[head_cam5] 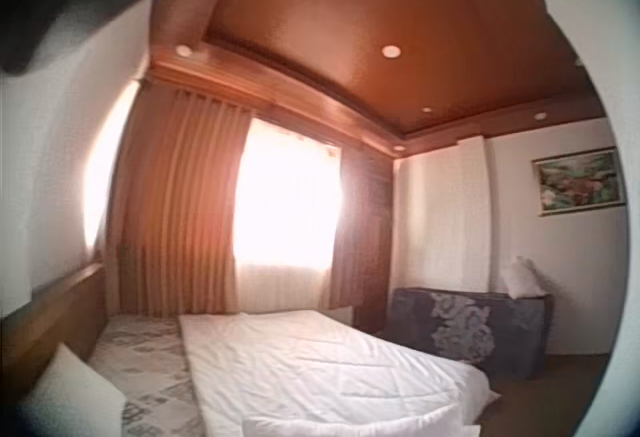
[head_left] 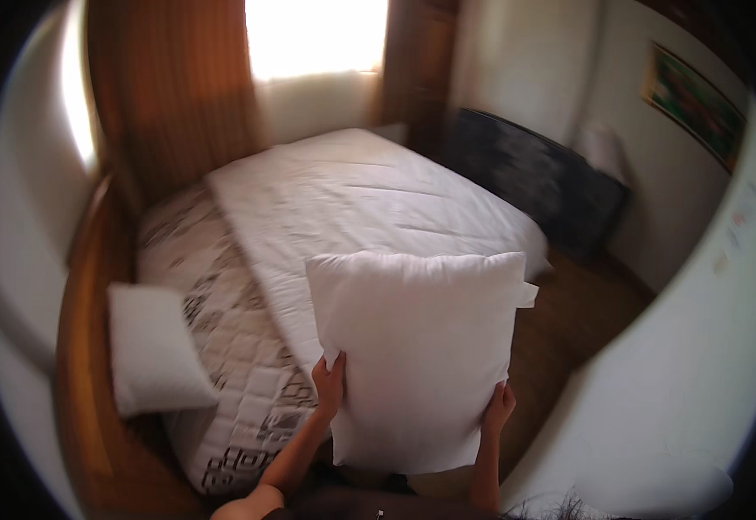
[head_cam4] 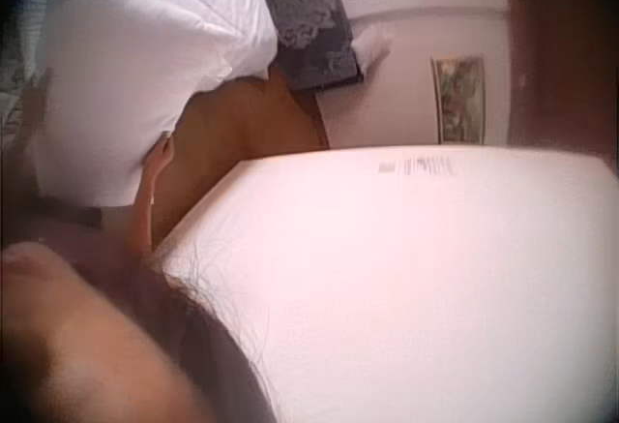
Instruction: The person spreads a white quilt over a mattress, then retrieves several white pillows from the floor and places them at the head of the bed. The person adjusts the quilt and pillows to complete the bed arrangement.
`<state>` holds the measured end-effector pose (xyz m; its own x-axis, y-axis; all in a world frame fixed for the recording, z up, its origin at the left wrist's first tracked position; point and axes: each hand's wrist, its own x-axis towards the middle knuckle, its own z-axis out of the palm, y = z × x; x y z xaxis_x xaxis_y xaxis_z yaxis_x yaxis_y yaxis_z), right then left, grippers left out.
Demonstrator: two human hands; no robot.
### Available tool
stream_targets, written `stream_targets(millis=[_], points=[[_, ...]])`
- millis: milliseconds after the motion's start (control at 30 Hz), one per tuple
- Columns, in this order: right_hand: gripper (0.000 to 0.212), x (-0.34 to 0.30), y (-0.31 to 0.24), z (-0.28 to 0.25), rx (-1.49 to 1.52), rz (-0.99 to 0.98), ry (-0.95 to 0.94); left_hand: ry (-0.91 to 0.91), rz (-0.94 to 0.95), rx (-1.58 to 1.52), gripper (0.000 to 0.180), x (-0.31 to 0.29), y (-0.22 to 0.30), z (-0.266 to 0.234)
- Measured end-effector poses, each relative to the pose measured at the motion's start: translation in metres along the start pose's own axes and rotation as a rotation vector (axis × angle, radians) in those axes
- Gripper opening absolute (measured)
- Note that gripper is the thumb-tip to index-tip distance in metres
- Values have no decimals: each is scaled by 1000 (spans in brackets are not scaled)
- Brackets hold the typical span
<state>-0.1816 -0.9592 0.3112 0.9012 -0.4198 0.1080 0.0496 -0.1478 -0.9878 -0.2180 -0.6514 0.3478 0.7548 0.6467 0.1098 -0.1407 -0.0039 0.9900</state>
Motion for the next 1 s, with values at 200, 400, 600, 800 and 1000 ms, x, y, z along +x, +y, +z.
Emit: stream_targets(millis=[200,400,600,800,1000], points=[[24,28,-61,200,418,-39,-490,451,-61,-170,29,79,17,-114],[23,-44,-39,325,406,113,-923,626,-191,-159,36,70,0,-265],[22,-96,60,438,-35,-218,-1011,835,-360,125,52,85,-130,-350],[19,-65,97,439,-214,-292,-1203,458,-356,-341,69,42,-165,-315],[54,-45,71,362,-311,-29,-1480,415,-438,-228,63,-22,-139,-281]])
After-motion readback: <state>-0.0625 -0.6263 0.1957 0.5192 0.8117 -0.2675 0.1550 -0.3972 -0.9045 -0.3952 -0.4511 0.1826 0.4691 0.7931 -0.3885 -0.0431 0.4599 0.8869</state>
